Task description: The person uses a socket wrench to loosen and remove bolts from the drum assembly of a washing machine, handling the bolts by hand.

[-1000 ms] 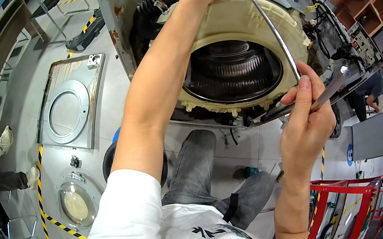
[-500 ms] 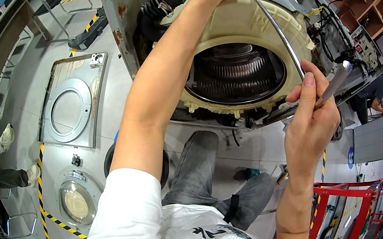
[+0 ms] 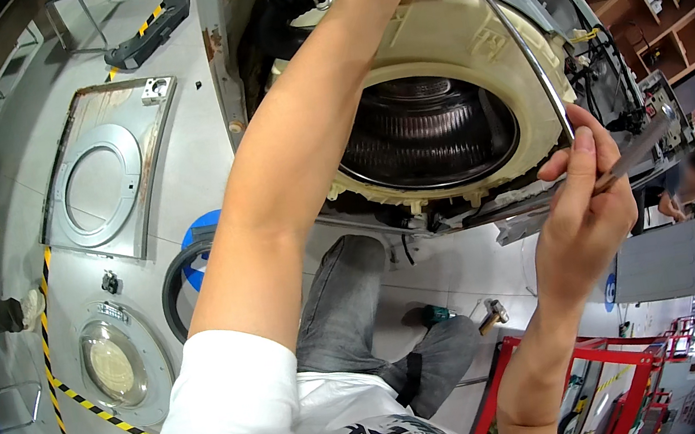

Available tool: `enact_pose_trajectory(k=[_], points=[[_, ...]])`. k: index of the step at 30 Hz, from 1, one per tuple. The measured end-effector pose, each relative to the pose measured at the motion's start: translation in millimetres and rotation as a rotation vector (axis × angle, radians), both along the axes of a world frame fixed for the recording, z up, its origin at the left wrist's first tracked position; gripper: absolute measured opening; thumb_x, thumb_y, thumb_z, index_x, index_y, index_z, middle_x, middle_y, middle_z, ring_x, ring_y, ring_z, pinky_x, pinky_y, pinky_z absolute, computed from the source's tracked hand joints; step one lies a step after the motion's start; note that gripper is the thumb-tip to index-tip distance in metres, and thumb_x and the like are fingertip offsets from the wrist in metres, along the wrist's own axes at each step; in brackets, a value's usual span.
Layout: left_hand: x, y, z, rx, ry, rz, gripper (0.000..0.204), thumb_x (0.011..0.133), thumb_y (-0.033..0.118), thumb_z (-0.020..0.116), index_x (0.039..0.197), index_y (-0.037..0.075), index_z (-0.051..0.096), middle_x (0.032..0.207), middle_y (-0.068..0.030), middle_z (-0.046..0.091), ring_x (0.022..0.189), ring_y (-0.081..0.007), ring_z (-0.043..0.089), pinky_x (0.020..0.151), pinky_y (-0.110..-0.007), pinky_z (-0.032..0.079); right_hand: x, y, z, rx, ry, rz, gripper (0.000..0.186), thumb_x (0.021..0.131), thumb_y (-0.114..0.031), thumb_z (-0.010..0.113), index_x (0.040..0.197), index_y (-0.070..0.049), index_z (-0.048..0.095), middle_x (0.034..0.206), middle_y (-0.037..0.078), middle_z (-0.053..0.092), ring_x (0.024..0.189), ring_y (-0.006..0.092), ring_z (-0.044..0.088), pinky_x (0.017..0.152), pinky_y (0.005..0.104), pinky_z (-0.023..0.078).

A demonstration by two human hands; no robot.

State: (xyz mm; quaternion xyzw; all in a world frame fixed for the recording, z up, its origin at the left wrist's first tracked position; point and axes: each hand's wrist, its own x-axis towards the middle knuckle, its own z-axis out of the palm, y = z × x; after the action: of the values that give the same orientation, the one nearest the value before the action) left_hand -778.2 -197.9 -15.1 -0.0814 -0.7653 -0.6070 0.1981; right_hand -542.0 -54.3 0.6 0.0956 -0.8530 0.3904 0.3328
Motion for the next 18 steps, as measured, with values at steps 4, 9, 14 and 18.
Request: enact_pose_trajectory(k=[4,9,14,18], points=[[12.3,0.9,9.6,0.017,-0.086,0.026,0.011,0.068,0.007,0.06,0.074,0.0,0.067,0.063,-0.0134,0.062,0.059,-0.0226,0.061,0.053,-0.035,0.046,1.6,-1.1,1.5,-0.05,-0.046,-0.011,0.026,0.093,-0.012,0.043,0.105,0.004,0.059,0.059,-0.001,0.051,0.055,0.0036,0.045,0.051,0.017,0.033],[1.0,-6.2,6.8,-0.077,-0.109,0.097,0.015,0.07,0.01,0.064,0.084,0.006,0.07,0.075,-0.0107,0.065,0.07,-0.0235,0.062,0.057,-0.035,0.049,-1.7,-6.9,-7.7,0.078,0.072,-0.059,0.028,0.095,-0.018,0.044,0.107,0.001,0.06,0.059,-0.002,0.052,0.044,-0.0021,0.03,0.041,0.0144,0.019],[-28.3,-16.7,-4.5,-0.152,-0.152,0.084,0.019,0.07,0.009,0.067,0.088,0.011,0.072,0.087,-0.0084,0.066,0.078,-0.0208,0.061,0.067,-0.034,0.05,3.0,-23.8,-5.5,-0.057,-0.012,-0.082,0.027,0.094,-0.016,0.044,0.108,0.002,0.059,0.06,-0.002,0.051,0.047,-0.0015,0.033,0.043,0.0149,0.023],[-27.2,-11.7,-2.8,-0.095,-0.179,0.079,0.019,0.068,0.008,0.067,0.086,0.009,0.071,0.085,-0.0097,0.067,0.079,-0.0202,0.061,0.073,-0.031,0.048,1.8,-25.0,-12.6,-0.004,0.045,-0.073,0.026,0.094,-0.013,0.044,0.108,0.002,0.059,0.065,-0.001,0.052,0.055,0.0009,0.039,0.049,0.0158,0.03]])
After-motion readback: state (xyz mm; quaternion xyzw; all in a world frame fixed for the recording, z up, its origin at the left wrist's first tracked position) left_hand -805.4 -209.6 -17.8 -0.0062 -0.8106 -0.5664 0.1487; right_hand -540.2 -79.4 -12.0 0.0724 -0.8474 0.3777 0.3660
